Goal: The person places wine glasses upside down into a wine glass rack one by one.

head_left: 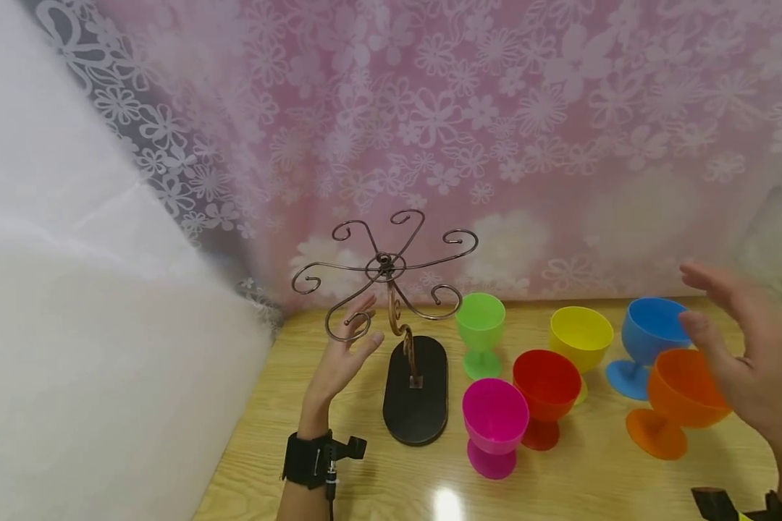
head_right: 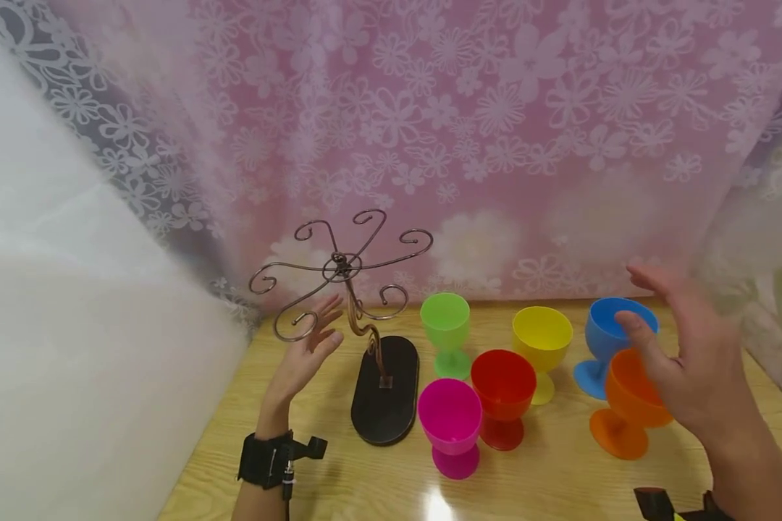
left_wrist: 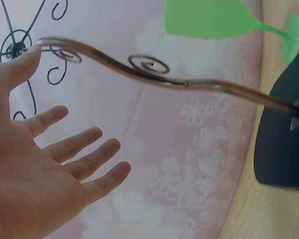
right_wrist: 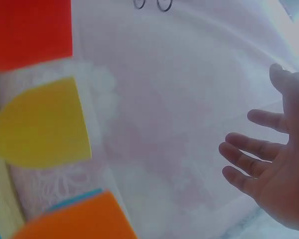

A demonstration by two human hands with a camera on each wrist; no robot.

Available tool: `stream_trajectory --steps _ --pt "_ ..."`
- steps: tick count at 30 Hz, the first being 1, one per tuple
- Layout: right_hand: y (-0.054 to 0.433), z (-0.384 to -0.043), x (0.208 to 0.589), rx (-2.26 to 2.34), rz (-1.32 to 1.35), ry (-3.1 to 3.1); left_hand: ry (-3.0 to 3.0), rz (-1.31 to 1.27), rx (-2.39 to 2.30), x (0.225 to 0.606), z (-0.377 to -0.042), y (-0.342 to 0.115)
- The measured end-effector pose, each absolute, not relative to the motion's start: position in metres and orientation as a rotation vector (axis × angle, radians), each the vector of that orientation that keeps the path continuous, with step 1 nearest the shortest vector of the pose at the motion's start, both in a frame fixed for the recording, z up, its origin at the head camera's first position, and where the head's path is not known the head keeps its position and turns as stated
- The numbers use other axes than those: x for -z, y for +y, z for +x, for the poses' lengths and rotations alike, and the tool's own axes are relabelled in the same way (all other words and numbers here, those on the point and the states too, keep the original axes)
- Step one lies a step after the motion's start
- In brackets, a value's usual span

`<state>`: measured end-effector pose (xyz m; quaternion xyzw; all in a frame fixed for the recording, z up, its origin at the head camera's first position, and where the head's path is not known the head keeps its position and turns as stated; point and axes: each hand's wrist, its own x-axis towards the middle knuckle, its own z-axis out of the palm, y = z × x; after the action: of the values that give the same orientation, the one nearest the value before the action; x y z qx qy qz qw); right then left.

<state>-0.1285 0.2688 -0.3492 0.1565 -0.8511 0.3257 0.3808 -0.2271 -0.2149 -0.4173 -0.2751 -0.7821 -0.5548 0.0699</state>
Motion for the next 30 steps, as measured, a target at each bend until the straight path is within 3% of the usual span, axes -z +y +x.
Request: stream_trajectory --steps 8,17,30 --pt "0.248 -0.113 0.365 -0.975 0.405 -2.081 -2.400 -0.797 1.603 0.433 -0.231 -0.197" --pt "0.222 -0.118 0.369 -1.053 0.524 -2.029 -2.515 -0.774 1.507 0.455 -0.237 -0.183" --pt "0.185 -0.096 0.373 -0.913 0.521 -2.519 -2.349 -0.781 1.665 0.471 -0.245 -0.160"
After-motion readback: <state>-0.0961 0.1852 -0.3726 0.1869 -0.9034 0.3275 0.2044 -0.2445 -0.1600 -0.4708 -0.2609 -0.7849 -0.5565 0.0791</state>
